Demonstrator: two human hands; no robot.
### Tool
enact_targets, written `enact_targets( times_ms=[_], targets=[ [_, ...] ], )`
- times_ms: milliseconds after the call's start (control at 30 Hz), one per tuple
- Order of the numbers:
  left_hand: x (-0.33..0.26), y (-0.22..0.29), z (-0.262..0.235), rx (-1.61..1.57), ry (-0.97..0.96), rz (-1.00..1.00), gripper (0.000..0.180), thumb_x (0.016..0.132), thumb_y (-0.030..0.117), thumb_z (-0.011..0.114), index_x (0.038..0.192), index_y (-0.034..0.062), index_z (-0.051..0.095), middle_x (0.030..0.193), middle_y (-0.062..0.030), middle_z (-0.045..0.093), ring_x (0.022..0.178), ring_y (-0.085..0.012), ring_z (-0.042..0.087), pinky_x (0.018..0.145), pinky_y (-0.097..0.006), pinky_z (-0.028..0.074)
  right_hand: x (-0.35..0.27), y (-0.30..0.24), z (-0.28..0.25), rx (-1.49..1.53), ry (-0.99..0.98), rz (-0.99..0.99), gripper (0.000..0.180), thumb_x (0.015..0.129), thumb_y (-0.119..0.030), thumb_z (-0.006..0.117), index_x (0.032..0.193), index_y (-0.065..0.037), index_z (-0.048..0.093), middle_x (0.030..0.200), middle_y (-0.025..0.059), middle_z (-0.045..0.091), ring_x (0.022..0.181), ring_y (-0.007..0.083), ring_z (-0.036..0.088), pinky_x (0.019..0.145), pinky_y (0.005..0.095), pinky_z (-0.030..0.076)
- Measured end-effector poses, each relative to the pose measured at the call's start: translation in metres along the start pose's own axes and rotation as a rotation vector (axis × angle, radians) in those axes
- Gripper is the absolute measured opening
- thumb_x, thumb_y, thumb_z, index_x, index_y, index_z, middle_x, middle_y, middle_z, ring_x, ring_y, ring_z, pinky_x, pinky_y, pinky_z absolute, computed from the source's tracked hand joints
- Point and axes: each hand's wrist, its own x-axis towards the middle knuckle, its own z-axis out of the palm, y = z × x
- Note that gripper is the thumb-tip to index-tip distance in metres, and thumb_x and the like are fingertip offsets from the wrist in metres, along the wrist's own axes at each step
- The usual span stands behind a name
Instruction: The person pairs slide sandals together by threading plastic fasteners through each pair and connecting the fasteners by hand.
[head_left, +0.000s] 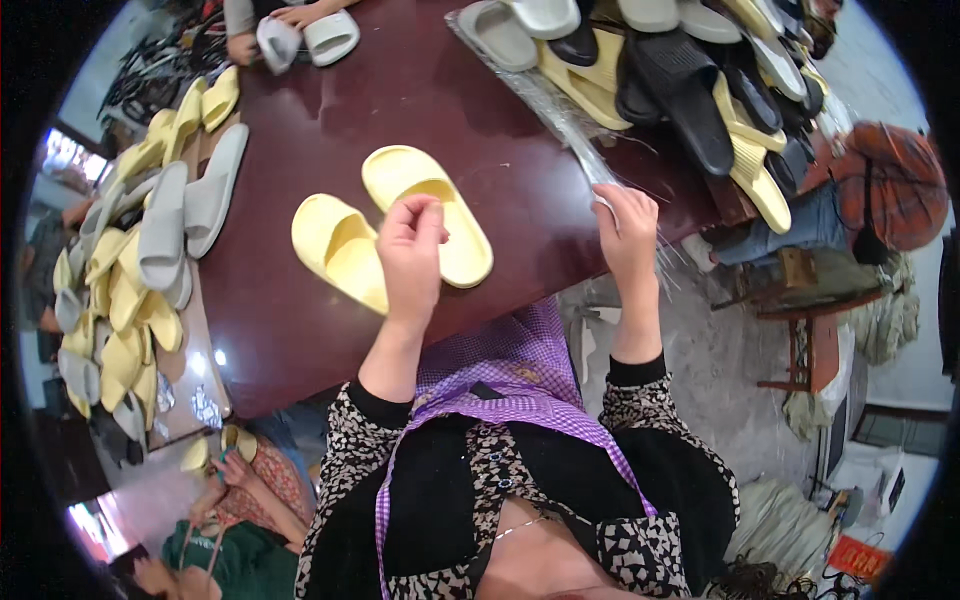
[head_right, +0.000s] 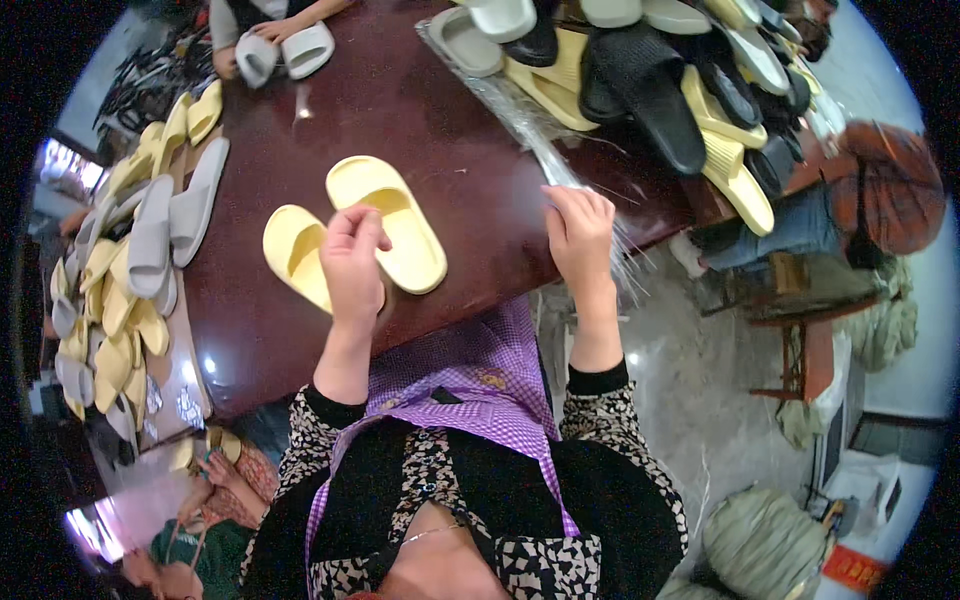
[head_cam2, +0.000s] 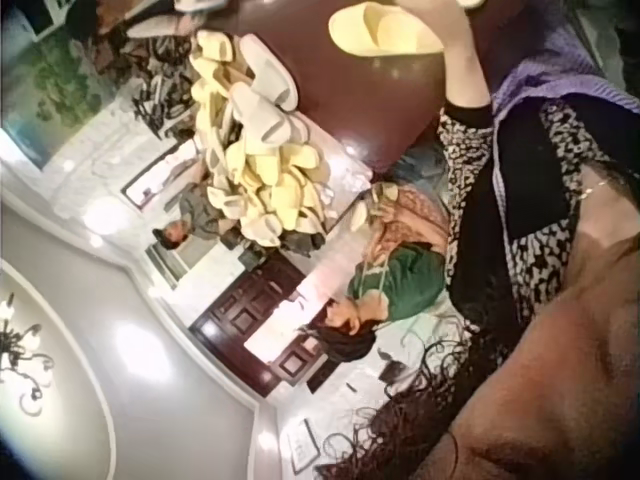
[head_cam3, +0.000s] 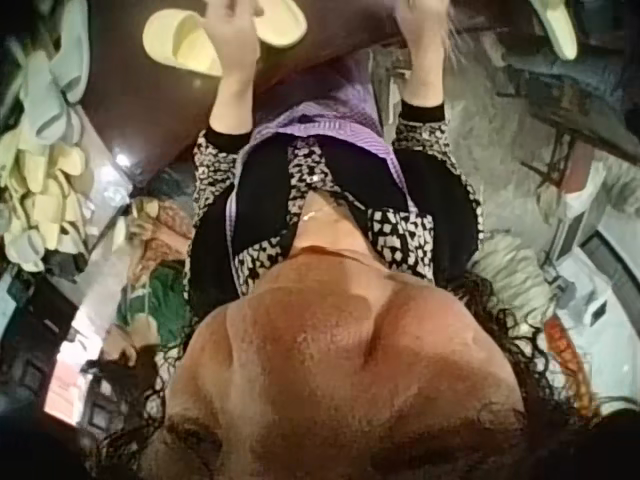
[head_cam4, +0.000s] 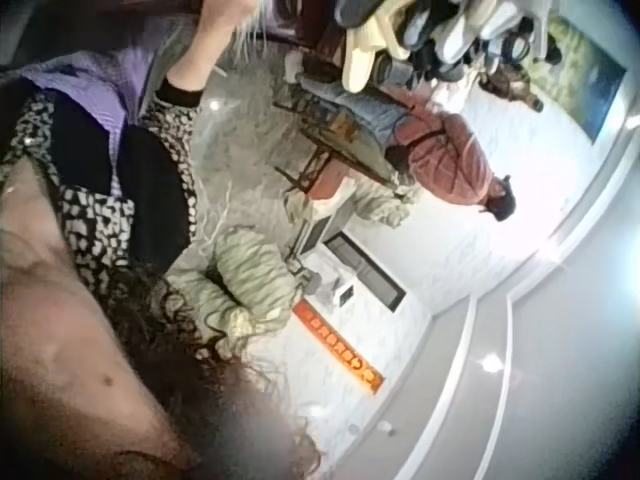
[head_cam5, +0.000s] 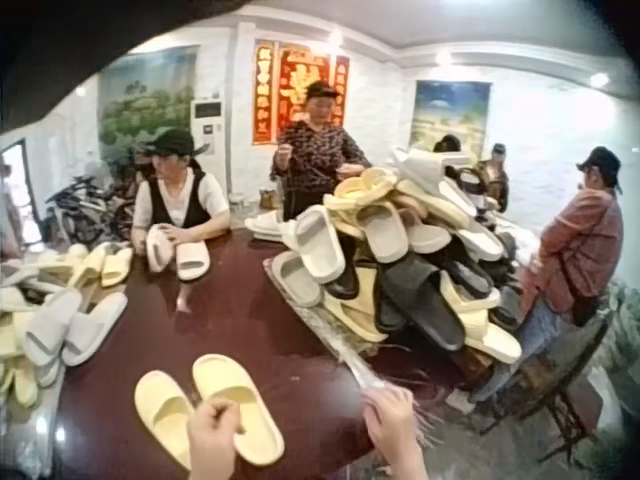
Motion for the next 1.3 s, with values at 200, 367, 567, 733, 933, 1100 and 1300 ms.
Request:
enact_targets(
  times_ms=[200,367,567,733,933,1100,1300],
  targets=[
    [-0.025,0.006,-0.009,0.600,-0.081,0.405,0.006,0.081,0.000,0.058,0.087,-0.0001,0.056,0.074,-0.0094,0.055,0.062,-0.0208,0.055,0.057,-0.030,0.045,0.018,-0.088,0.010,0.402,-0.056,-0.187,0.024,0.071,0.004,0.066,0.095,-0.001,0.064,0.082,0.0100,0.065,0.073,0.0256,0.060,0.067,0.0334,0.046],
    [-0.037,0.021,-0.018,0.734,-0.144,0.525,0.008,0.078,-0.004,0.058,0.085,-0.0005,0.056,0.077,-0.0149,0.056,0.065,-0.0290,0.057,0.058,-0.034,0.047,0.017,-0.105,0.031,0.520,-0.142,-0.285,0.019,0.070,0.005,0.066,0.088,-0.001,0.064,0.077,0.0101,0.063,0.069,0.0256,0.059,0.063,0.0341,0.045],
    [-0.051,0.022,-0.038,0.771,-0.151,0.523,0.008,0.077,-0.001,0.061,0.084,-0.0003,0.057,0.079,-0.0147,0.058,0.068,-0.0299,0.058,0.062,-0.036,0.048,0.019,-0.106,0.031,0.598,-0.204,-0.191,0.012,0.070,0.007,0.065,0.079,0.000,0.062,0.074,0.0113,0.062,0.067,0.0265,0.058,0.062,0.0329,0.046],
    [-0.063,0.036,-0.052,0.940,-0.224,0.694,0.013,0.074,0.003,0.065,0.085,-0.0001,0.059,0.082,-0.0120,0.059,0.072,-0.0271,0.058,0.066,-0.035,0.048,0.022,-0.108,0.020,0.684,-0.301,-0.106,0.011,0.070,0.007,0.065,0.079,0.001,0.061,0.073,0.0108,0.062,0.065,0.0242,0.058,0.060,0.0309,0.046],
    [-0.093,0.047,-0.054,0.965,-0.256,0.731,0.016,0.071,0.002,0.066,0.086,-0.0006,0.059,0.082,-0.0112,0.059,0.074,-0.0256,0.059,0.066,-0.035,0.048,0.019,-0.104,0.018,0.774,-0.521,-0.133,0.010,0.073,0.008,0.063,0.080,0.001,0.062,0.072,0.0100,0.061,0.067,0.0206,0.059,0.061,0.0277,0.046],
    [-0.088,0.047,-0.062,0.991,-0.299,0.722,0.015,0.070,0.001,0.066,0.084,-0.0003,0.060,0.081,-0.0119,0.060,0.073,-0.0264,0.060,0.064,-0.035,0.049,0.015,-0.103,0.026,0.754,-0.603,-0.211,0.005,0.074,-0.001,0.064,0.080,-0.001,0.063,0.073,0.0136,0.061,0.069,0.0298,0.060,0.062,0.0353,0.047],
    [-0.094,0.046,-0.067,1.027,-0.252,0.637,0.016,0.070,-0.003,0.066,0.084,0.0003,0.061,0.082,-0.0123,0.060,0.072,-0.0295,0.060,0.064,-0.038,0.049,0.018,-0.107,0.035,0.826,-0.742,-0.185,0.006,0.077,-0.005,0.063,0.080,0.000,0.062,0.076,0.0131,0.063,0.071,0.0279,0.063,0.064,0.0333,0.049]
  ],
)
